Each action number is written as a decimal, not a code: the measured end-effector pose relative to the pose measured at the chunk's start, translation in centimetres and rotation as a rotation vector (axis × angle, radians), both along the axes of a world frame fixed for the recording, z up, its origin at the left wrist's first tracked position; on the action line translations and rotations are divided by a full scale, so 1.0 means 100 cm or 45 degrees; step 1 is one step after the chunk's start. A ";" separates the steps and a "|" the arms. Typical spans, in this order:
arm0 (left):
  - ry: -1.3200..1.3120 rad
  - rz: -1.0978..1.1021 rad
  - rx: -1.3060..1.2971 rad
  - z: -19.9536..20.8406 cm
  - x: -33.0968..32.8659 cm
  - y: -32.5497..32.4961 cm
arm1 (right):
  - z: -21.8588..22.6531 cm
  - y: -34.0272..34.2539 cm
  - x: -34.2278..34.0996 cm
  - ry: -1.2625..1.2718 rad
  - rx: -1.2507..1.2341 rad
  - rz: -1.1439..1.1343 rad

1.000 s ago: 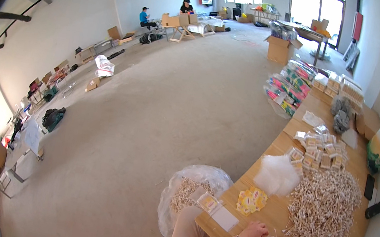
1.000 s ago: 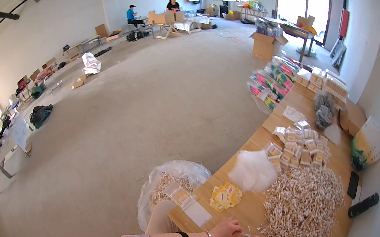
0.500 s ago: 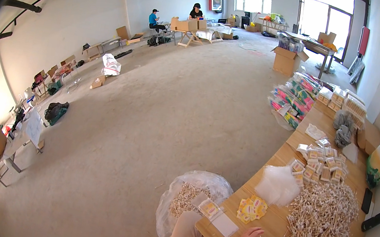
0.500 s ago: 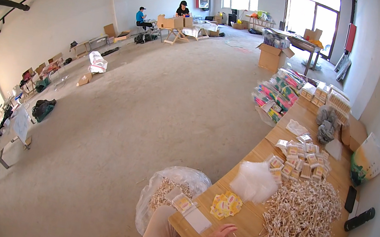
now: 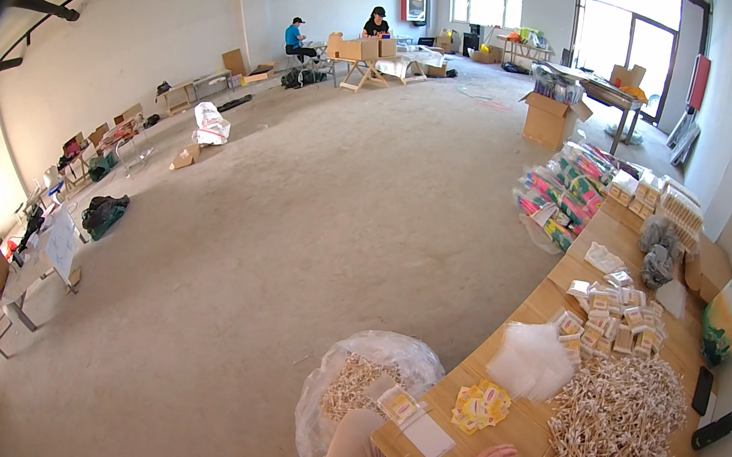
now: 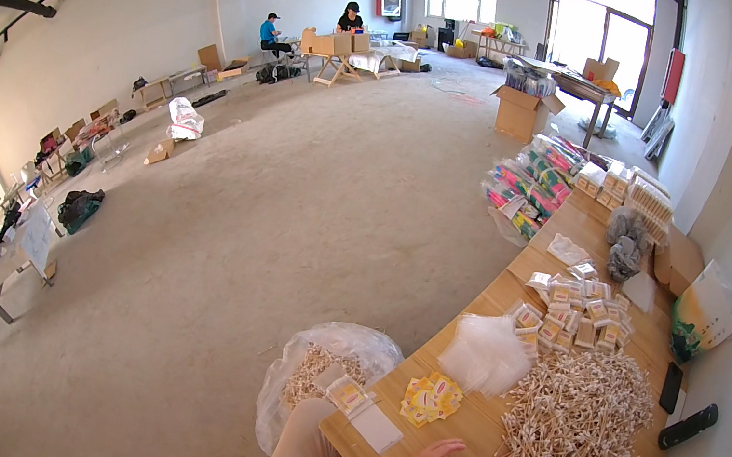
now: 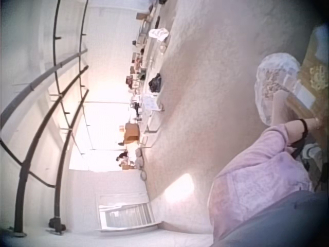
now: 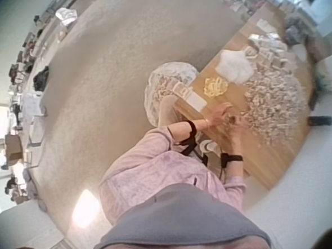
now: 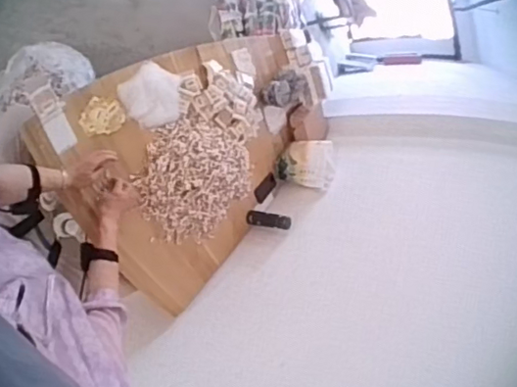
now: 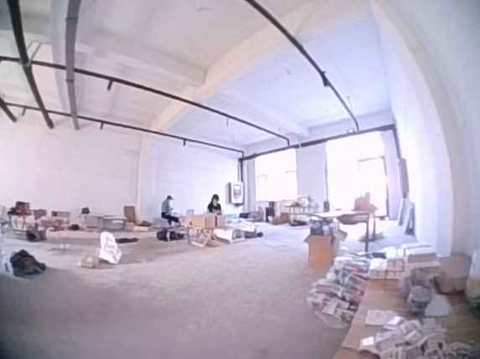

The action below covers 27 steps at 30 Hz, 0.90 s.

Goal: Packaging bundles of cotton swabs into small clear plastic sleeves and applying stickers.

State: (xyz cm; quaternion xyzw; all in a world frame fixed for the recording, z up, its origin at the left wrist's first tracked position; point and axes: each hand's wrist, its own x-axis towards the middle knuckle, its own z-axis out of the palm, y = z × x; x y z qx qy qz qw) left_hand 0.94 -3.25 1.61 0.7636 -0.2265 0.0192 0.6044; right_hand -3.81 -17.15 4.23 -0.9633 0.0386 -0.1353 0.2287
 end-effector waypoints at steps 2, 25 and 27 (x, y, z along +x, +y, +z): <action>0.010 -0.034 0.006 -0.003 0.000 -0.001 | 0.001 0.005 0.000 0.037 -0.002 0.003; 0.771 -0.028 -0.820 0.008 0.010 0.025 | 0.007 0.045 -0.015 0.075 -0.161 -0.052; 0.794 -0.065 -0.797 0.009 0.005 0.021 | 0.013 0.046 -0.027 0.389 -0.299 0.186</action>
